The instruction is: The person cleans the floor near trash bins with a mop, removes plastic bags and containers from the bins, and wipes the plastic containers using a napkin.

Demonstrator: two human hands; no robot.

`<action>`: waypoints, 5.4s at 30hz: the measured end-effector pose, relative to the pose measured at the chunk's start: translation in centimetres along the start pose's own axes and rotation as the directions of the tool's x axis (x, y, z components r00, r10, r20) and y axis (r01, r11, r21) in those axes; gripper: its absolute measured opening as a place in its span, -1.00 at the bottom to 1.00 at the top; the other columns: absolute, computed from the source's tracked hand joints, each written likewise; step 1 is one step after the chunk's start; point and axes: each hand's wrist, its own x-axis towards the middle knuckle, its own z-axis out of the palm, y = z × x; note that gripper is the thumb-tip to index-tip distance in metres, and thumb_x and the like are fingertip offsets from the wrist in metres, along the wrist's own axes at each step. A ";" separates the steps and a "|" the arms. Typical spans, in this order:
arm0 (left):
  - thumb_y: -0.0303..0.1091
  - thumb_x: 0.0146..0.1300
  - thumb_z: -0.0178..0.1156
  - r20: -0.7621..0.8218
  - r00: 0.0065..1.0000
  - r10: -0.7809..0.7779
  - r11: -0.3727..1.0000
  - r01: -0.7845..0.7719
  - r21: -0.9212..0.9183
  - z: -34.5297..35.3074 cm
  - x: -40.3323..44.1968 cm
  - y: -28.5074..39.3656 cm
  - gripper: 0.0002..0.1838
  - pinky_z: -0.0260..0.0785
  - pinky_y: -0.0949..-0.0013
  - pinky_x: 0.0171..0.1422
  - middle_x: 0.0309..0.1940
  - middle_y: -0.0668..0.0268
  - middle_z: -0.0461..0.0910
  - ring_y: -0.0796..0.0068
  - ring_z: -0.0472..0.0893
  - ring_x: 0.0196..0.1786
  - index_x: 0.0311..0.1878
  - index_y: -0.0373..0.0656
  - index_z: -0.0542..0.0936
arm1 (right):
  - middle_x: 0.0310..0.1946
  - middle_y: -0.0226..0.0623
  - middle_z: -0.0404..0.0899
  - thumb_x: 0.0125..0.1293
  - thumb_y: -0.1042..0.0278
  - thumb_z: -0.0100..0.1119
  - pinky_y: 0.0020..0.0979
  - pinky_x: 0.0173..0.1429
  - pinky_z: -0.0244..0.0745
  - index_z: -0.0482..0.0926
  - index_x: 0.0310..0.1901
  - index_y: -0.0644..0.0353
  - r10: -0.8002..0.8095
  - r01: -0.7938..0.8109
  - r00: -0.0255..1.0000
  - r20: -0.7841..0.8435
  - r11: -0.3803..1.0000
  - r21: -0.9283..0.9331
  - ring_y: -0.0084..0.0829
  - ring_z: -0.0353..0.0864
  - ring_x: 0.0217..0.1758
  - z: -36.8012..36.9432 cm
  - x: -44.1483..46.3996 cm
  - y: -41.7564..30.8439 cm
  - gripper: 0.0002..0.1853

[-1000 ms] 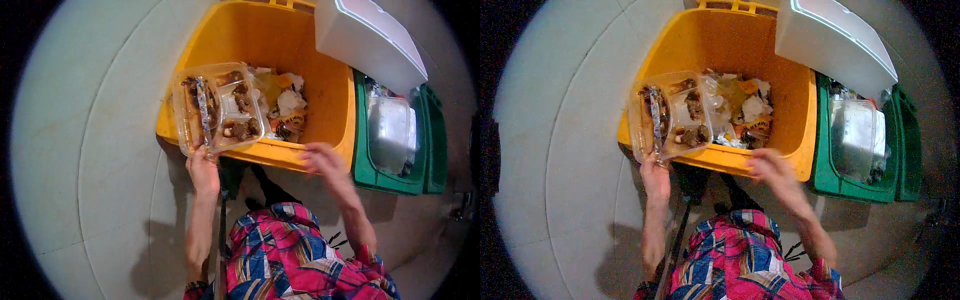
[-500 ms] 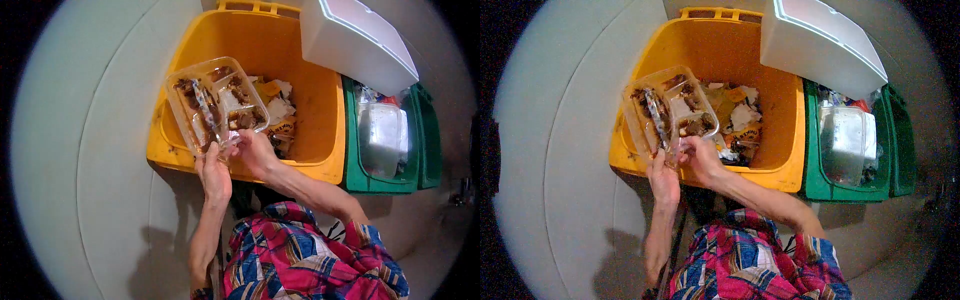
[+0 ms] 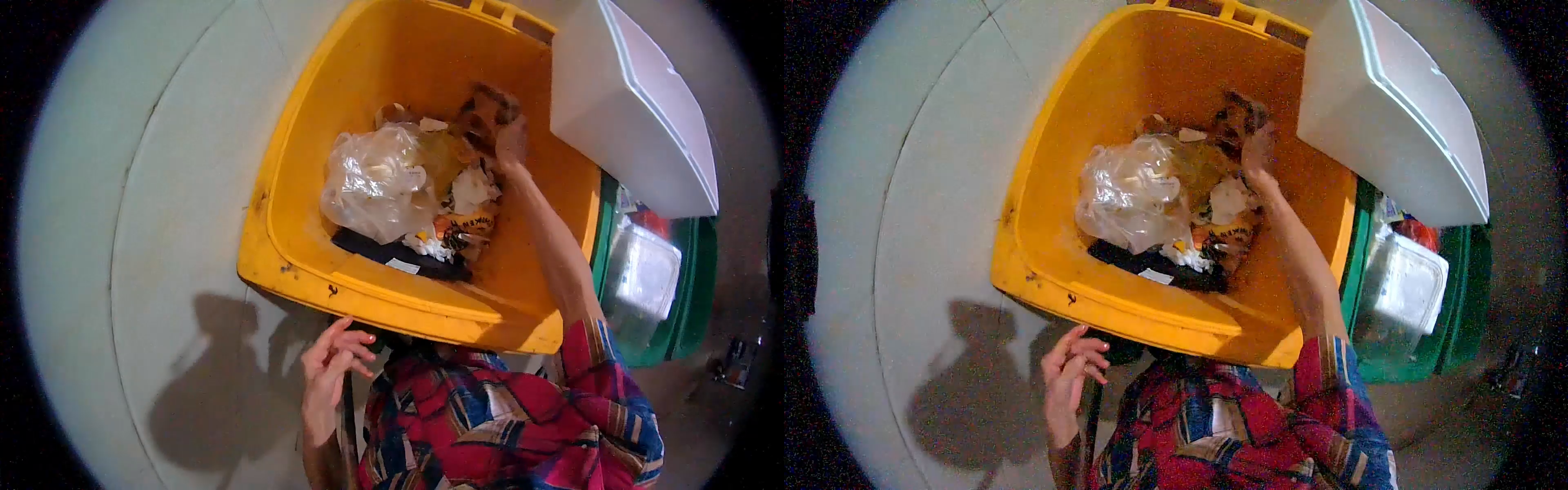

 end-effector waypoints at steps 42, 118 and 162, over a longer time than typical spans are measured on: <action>-0.45 0.27 0.05 -0.044 0.954 -0.296 0.940 0.299 0.166 -1.1 -0.6 -0.3 -0.69 0.40 0.52 -0.46 -0.35 0.22 0.54 0.60 0.48 -0.45 0.06 -0.36 0.44 | -0.15 -0.04 0.47 0.24 0.32 -0.07 -0.09 -0.08 0.43 0.42 0.01 0.15 -0.379 0.548 0.771 0.512 -0.013 -0.836 -0.06 0.48 -0.09 -0.7 4.4 3.5 -0.69; -0.43 0.17 0.11 -0.589 0.768 0.251 0.968 -0.196 0.157 7.7 17.0 6.2 -0.73 0.42 0.49 -0.24 -0.28 0.33 0.52 0.57 0.51 -0.29 -0.05 -0.25 0.47 | -0.13 -0.15 0.47 0.26 0.36 -0.06 -0.36 -0.36 0.52 0.30 0.11 0.00 0.272 0.838 0.160 0.949 0.470 -0.276 -0.36 0.54 -0.23 3.4 -9.5 19.6 -0.64; -0.41 0.20 0.13 -0.464 0.824 0.325 0.944 -0.252 0.213 4.6 12.1 7.7 -0.82 0.38 0.51 -0.40 -0.57 0.28 0.46 0.56 0.46 -0.55 -0.26 -0.33 0.41 | -0.24 -0.35 0.52 0.21 0.49 0.09 -0.51 -0.21 0.47 0.45 -0.03 0.28 -0.195 -0.033 0.893 0.405 0.870 0.492 -0.54 0.48 -0.29 -0.1 -0.6 -9.4 -0.72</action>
